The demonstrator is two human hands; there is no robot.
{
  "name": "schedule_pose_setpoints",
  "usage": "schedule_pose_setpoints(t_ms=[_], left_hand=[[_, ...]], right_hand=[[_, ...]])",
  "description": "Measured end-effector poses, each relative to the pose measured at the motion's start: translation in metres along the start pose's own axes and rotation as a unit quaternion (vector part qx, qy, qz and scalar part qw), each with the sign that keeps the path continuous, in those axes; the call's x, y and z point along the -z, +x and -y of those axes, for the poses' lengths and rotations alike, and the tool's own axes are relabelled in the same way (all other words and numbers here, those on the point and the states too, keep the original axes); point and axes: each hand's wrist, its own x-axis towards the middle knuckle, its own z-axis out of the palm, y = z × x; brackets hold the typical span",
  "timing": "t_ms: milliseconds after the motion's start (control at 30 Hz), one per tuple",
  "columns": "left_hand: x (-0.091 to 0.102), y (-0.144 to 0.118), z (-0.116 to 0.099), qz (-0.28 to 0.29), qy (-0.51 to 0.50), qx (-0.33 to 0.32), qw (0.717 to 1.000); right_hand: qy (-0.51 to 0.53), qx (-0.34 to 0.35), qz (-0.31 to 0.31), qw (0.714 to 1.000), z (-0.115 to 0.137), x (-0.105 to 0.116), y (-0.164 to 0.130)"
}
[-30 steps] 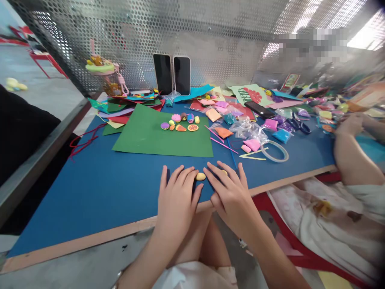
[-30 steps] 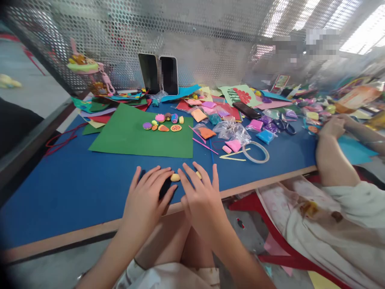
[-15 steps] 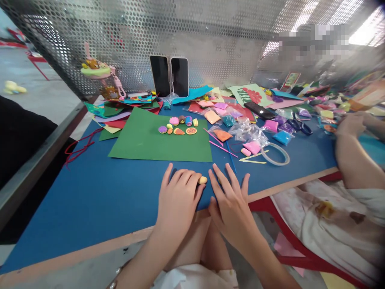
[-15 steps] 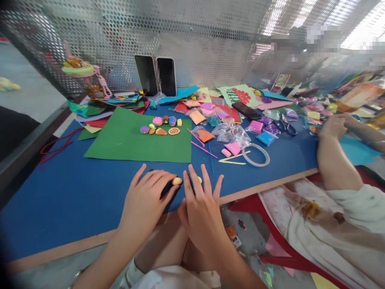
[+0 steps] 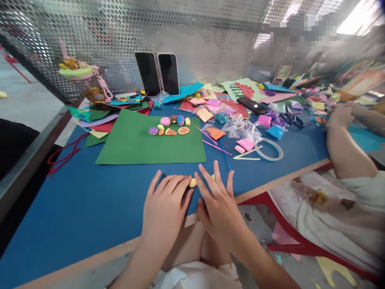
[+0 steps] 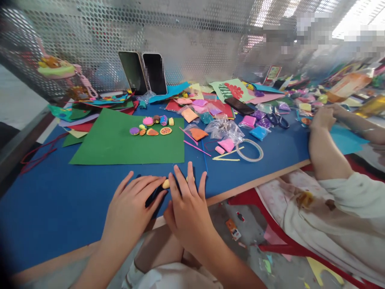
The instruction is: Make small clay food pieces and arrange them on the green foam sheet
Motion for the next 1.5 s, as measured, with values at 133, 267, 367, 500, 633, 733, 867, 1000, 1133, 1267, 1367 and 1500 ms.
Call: schedule_pose_setpoints(t_ms=[133, 267, 367, 500, 633, 733, 867, 1000, 1133, 1267, 1367, 1500], left_hand=[[-0.001, -0.004, -0.003, -0.024, 0.036, -0.006, 0.999], [-0.005, -0.011, -0.012, -0.017, 0.062, -0.008, 0.998], [-0.012, -0.013, -0.016, 0.005, 0.061, -0.006, 0.998], [-0.016, -0.015, -0.016, 0.016, 0.051, -0.012, 0.998], [-0.012, -0.020, -0.018, 0.010, 0.024, 0.008, 1.000], [-0.012, -0.020, -0.018, 0.014, 0.035, 0.016, 0.999], [-0.014, -0.017, -0.013, 0.022, 0.070, 0.007, 0.997], [-0.013, -0.022, -0.013, 0.021, 0.063, 0.012, 0.998], [-0.011, -0.022, -0.014, 0.046, 0.062, 0.013, 0.997], [-0.008, -0.014, -0.010, 0.041, 0.067, 0.025, 0.997], [-0.003, -0.012, -0.006, 0.031, 0.058, 0.015, 0.998], [-0.002, -0.012, -0.005, 0.054, 0.043, -0.006, 0.998]], right_hand=[[-0.012, 0.001, -0.016, 1.000, 0.000, -0.001, -0.002], [-0.026, 0.013, -0.020, 0.999, -0.001, 0.001, -0.007], [-0.035, 0.001, -0.022, 0.999, -0.001, 0.004, -0.005], [-0.034, 0.010, -0.019, 0.999, 0.000, 0.008, -0.001], [-0.028, 0.024, 0.015, 0.999, 0.003, 0.012, -0.002], [-0.025, 0.026, 0.027, 0.999, 0.005, 0.014, -0.002], [-0.028, 0.018, 0.014, 0.999, 0.008, 0.012, 0.000], [-0.031, 0.020, 0.018, 0.999, 0.009, 0.011, -0.006], [-0.034, 0.019, 0.024, 0.999, 0.008, 0.010, -0.008], [-0.031, 0.008, 0.006, 0.999, 0.004, 0.010, -0.001], [-0.028, 0.003, -0.018, 0.999, 0.000, 0.011, 0.002], [-0.005, 0.011, -0.025, 1.000, -0.005, 0.011, 0.006]])
